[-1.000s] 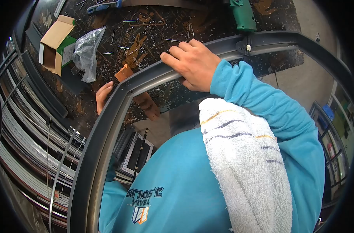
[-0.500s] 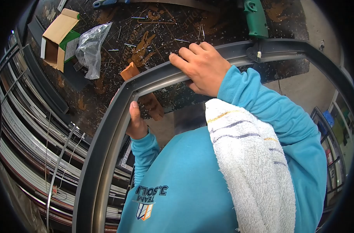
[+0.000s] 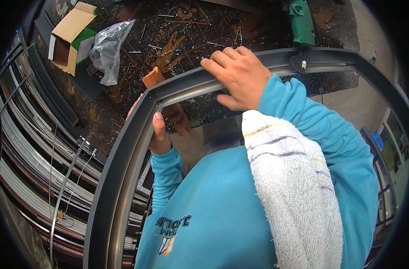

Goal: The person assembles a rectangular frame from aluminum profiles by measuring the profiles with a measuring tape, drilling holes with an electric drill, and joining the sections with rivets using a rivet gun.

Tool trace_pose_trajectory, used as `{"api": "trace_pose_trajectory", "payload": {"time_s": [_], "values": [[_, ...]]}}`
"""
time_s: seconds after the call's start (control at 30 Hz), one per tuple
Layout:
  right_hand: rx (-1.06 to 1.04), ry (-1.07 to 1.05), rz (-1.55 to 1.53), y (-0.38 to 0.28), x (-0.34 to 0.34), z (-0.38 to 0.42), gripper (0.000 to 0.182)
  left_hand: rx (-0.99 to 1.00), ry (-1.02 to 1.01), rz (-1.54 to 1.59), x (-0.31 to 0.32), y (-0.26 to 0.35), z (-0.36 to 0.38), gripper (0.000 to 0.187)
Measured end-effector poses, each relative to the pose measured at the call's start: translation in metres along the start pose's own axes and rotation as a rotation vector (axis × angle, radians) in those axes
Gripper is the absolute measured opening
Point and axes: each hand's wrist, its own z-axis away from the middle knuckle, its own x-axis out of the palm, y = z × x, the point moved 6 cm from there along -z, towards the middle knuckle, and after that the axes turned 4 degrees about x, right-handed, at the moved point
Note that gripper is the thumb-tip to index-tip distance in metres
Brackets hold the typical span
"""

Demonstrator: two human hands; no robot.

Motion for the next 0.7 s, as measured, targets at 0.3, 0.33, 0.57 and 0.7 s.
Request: {"api": "trace_pose_trajectory", "payload": {"time_s": [0.3, 0.33, 0.57, 0.7], "values": [[0.493, 0.651, 0.08, 0.13, -0.105, 0.02, 0.063, 0.035, 0.006, 0.014, 0.003, 0.0, -0.002, 0.044], [0.524, 0.687, 0.131, 0.136, -0.101, 0.02, 0.062, 0.04, 0.0, 0.015, 0.003, 0.0, -0.002, 0.045], [0.71, 0.154, -0.972, 0.202, -0.092, 0.009, 0.022, -0.04, -0.028, 0.054, 0.0, -0.01, 0.002, 0.049], [0.807, 0.243, -1.433, 0.196, -0.081, 0.015, 0.016, -0.027, -0.029, 0.154, -0.001, -0.012, 0.002, 0.054]]}}
